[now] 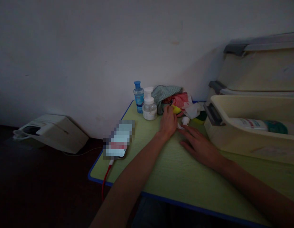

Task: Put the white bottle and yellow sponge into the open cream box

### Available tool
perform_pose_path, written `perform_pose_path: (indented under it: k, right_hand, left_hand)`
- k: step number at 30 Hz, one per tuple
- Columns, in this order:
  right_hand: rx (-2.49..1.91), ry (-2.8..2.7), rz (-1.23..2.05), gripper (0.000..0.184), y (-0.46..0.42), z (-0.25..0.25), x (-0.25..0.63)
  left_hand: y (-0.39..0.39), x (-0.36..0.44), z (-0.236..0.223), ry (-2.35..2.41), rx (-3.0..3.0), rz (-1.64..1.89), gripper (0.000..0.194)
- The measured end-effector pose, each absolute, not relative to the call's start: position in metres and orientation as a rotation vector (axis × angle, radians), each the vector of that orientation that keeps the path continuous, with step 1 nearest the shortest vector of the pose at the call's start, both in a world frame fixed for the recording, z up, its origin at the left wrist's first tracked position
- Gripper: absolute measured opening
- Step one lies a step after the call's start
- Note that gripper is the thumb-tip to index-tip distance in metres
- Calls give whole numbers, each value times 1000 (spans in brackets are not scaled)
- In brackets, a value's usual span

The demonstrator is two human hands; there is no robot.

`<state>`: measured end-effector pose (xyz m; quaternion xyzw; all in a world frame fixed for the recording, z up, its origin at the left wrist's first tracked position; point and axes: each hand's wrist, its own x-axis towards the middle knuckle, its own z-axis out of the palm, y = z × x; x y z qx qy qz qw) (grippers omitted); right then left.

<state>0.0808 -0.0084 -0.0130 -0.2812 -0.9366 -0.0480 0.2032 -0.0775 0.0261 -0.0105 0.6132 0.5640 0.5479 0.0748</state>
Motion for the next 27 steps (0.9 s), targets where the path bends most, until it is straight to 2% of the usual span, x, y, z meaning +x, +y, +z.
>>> perform_pose_path:
  k: [6,11,18,27]
  right_hand:
    - [-810,-2641,-35,40,-7,-12,80]
    - [-816,-2632,-5,37,-9,-11,80]
    - [-865,-2623,46,39,-10,-11,81]
    - [-859,-2509,160,70,-13,-8,83]
  left_hand:
    - [29,-80,-8,1544,1632,1754,24]
    - [39,-83,-7,1434,1277,1874,12]
    - [44,-87,-5,1169,877,1803,8]
    - [30,-83,7,913,728,1628,15]
